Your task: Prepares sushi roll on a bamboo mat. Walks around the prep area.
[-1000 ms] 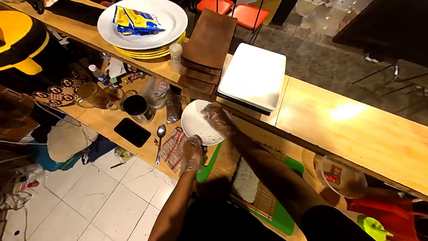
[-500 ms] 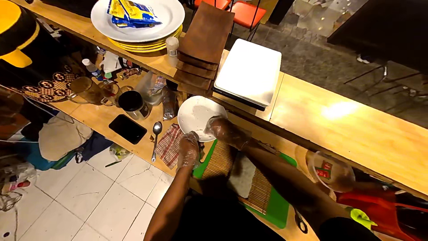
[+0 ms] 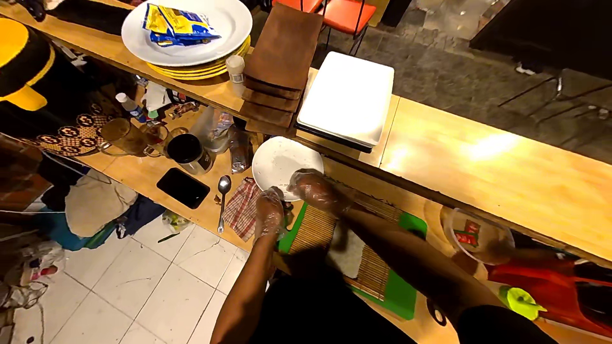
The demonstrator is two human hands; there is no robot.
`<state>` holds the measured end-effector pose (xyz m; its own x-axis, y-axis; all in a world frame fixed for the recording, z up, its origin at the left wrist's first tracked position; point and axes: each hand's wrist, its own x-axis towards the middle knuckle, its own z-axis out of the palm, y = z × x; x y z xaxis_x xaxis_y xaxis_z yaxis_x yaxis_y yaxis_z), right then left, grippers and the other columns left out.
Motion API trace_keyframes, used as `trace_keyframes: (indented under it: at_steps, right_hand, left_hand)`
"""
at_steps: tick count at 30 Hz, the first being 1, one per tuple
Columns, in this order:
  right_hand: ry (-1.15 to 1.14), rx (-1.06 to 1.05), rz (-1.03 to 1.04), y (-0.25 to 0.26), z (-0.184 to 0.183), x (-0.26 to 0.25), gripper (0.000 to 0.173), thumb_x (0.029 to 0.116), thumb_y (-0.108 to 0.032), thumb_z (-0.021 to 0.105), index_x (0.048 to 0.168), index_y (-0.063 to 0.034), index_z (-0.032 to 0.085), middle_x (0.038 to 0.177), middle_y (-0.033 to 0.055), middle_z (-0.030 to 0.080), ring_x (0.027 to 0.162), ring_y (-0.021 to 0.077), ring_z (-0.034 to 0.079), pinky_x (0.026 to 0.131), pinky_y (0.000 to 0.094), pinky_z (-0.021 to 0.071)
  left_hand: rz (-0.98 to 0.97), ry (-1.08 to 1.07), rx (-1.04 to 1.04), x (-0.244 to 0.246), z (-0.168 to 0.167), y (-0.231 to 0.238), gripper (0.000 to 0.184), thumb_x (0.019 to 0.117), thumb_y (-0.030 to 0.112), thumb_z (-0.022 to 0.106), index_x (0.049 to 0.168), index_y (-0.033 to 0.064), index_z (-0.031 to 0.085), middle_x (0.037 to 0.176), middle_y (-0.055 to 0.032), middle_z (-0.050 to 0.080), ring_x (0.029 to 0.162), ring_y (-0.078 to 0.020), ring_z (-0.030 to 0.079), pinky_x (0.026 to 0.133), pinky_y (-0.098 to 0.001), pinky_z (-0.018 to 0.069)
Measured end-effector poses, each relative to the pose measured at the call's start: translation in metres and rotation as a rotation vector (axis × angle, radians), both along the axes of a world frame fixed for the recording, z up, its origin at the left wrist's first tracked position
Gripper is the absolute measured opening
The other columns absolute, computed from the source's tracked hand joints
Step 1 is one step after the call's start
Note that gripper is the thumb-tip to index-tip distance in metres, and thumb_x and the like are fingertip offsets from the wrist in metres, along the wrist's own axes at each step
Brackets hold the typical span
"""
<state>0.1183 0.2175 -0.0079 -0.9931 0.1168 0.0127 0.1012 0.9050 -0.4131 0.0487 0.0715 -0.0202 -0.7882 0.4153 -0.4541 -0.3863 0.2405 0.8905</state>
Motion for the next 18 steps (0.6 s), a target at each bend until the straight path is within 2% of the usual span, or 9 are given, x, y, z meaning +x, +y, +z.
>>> trace_keyframes:
  at_steps: [3,5,7,9,11,13,16,18]
  right_hand:
    - [0.011,0.056,-0.009,-0.009,0.003,-0.002,0.013,0.0965,-0.01,0.065,0.105,-0.0045,0.073,0.107,0.014,0.071,0.106,0.0314,0.068,0.096,0.0519,0.0536]
    - [0.016,0.018,-0.087,-0.009,0.002,-0.002,0.014,0.0971,-0.009,0.065,0.107,-0.0049,0.073,0.111,0.0151,0.071,0.109,0.0332,0.066,0.098,0.0539,0.0522]
    - [0.035,-0.172,-0.211,0.002,0.003,-0.001,0.016,0.0967,-0.011,0.065,0.108,-0.0037,0.074,0.114,0.0164,0.071,0.113,0.0318,0.065,0.104,0.0511,0.0503]
    - [0.195,-0.402,-0.329,0.016,0.014,0.015,0.012,0.0915,-0.005,0.071,0.101,-0.0014,0.077,0.107,0.0151,0.073,0.103,0.0241,0.069,0.098,0.0414,0.0549]
    - [0.241,-0.571,-0.437,0.026,0.033,0.055,0.017,0.0954,-0.006,0.068,0.109,-0.0019,0.076,0.114,0.012,0.073,0.105,0.0171,0.07,0.098,0.0359,0.0553]
    - [0.189,-0.599,-0.554,0.035,0.048,0.109,0.021,0.1,-0.016,0.065,0.116,-0.0062,0.074,0.115,0.0069,0.074,0.104,0.0124,0.07,0.098,0.035,0.0554]
    - [0.167,-0.447,-0.7,0.042,0.042,0.177,0.017,0.0956,-0.016,0.07,0.109,-0.0077,0.076,0.108,0.0077,0.074,0.1,0.0171,0.07,0.095,0.0402,0.0558]
    - [0.201,-0.369,-0.715,0.038,0.023,0.207,0.015,0.0938,-0.014,0.072,0.106,-0.0068,0.077,0.106,0.0096,0.074,0.101,0.0203,0.07,0.096,0.0424,0.056]
  left_hand:
    - [0.002,0.028,-0.005,0.001,-0.001,0.001,0.034,0.1103,0.023,0.041,0.096,0.0005,0.062,0.066,-0.0077,0.064,0.05,-0.016,0.062,0.046,-0.0303,0.0551]
    - [-0.03,0.069,0.001,0.003,-0.001,0.001,0.034,0.1106,0.023,0.041,0.1,-0.001,0.062,0.067,-0.0078,0.064,0.051,-0.0162,0.063,0.048,-0.0307,0.0554]
    - [-0.047,0.095,0.02,0.004,0.0,0.003,0.033,0.1108,0.022,0.04,0.102,-0.0016,0.061,0.067,-0.0082,0.064,0.051,-0.0164,0.063,0.047,-0.031,0.0553]
    - [-0.062,0.116,0.02,0.007,0.001,0.001,0.035,0.1118,0.025,0.038,0.105,-0.0009,0.06,0.067,-0.0079,0.065,0.051,-0.0162,0.063,0.045,-0.031,0.0546]
    - [-0.098,0.127,0.014,0.012,0.004,-0.007,0.044,0.1126,0.034,0.034,0.105,0.0007,0.062,0.07,-0.0076,0.067,0.053,-0.0169,0.065,0.046,-0.032,0.0558]
    - [-0.199,0.187,-0.022,0.018,0.002,-0.024,0.054,0.1129,0.039,0.028,0.104,0.0007,0.065,0.075,-0.0086,0.069,0.057,-0.0188,0.066,0.049,-0.0349,0.0578]
    - [-0.337,0.358,-0.181,0.036,-0.009,-0.049,0.051,0.1126,0.032,0.029,0.104,-0.0011,0.067,0.08,-0.0089,0.07,0.059,-0.0184,0.066,0.054,-0.0371,0.0592]
    - [-0.457,0.411,-0.166,0.054,-0.012,-0.058,0.048,0.1113,0.028,0.03,0.101,-0.0009,0.067,0.079,-0.008,0.07,0.058,-0.0176,0.065,0.053,-0.0361,0.0582]
